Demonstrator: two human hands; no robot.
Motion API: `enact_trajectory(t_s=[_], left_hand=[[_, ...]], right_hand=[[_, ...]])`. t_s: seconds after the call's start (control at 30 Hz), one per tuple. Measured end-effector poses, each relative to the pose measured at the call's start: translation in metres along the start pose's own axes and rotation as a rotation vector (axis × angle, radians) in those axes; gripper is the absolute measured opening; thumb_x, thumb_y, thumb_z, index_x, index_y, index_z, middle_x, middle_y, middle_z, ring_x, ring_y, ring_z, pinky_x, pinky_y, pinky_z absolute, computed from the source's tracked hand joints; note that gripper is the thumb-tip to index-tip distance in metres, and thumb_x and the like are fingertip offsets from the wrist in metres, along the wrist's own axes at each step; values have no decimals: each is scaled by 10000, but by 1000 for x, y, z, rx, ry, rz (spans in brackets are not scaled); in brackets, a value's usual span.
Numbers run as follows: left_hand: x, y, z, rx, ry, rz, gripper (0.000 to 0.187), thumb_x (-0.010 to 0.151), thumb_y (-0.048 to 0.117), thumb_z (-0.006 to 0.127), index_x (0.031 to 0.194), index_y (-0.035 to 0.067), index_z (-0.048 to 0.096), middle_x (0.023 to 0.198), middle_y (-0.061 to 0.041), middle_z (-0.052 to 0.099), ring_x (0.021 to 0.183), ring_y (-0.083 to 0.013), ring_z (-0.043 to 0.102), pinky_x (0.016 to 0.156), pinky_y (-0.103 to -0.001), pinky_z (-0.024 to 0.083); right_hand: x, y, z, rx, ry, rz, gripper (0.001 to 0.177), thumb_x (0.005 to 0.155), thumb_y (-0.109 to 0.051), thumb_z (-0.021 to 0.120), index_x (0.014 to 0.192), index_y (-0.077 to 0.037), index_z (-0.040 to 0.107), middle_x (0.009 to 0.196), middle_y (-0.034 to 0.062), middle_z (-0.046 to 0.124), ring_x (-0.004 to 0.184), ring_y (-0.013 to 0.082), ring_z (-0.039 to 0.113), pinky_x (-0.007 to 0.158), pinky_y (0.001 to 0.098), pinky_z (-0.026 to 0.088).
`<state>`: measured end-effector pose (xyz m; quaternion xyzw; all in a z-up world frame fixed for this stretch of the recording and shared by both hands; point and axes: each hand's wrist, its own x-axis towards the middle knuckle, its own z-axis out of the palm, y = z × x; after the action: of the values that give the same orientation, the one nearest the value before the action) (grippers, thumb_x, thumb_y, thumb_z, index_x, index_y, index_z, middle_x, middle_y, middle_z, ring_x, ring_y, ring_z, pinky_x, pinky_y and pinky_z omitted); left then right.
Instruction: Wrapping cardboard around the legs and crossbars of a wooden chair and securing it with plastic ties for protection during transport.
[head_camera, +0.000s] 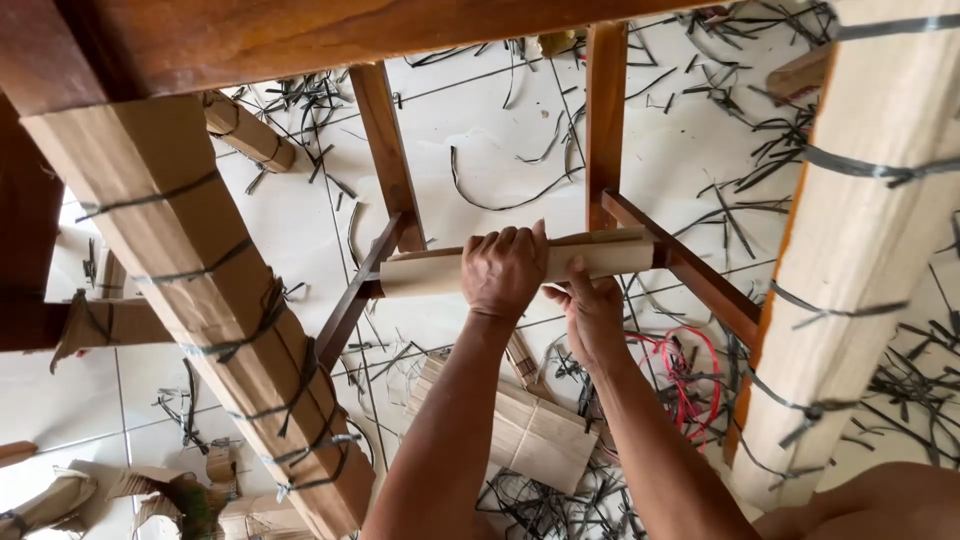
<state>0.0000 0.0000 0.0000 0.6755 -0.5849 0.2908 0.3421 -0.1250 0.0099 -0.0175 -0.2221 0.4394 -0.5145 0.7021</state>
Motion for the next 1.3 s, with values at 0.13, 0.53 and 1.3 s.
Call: enact_trajectory(t_s=[0.13,0.53,1.3], left_hand=[[1,-2,1,-3,0,11,417,932,262,615,535,188,510,493,20,508,457,-194,610,564,-320,512],[5,1,-7,-45,41,19,462,994,308,572,563,176,473,552,-20,442,516,-225,560,627,-327,491],[-1,4,-4,-85,63,-22,266,847,261,597,614,185,495,612,-32,459,586,-243,564,641,-356,456]], right_hand=[[6,26,-10,-261,-83,-189,394,978,-530,668,939,-140,629,939,55,706,892,236,735,837,430,582],[-2,91,-28,-536,61,-255,480,1106,-469,381,925,-91,615,767,69,581,711,189,625,731,359,509],[123,-38,161,-1796,-659,-224,193,945,-220,585,1103,-198,693,1128,108,758,1103,384,697,918,541,552]])
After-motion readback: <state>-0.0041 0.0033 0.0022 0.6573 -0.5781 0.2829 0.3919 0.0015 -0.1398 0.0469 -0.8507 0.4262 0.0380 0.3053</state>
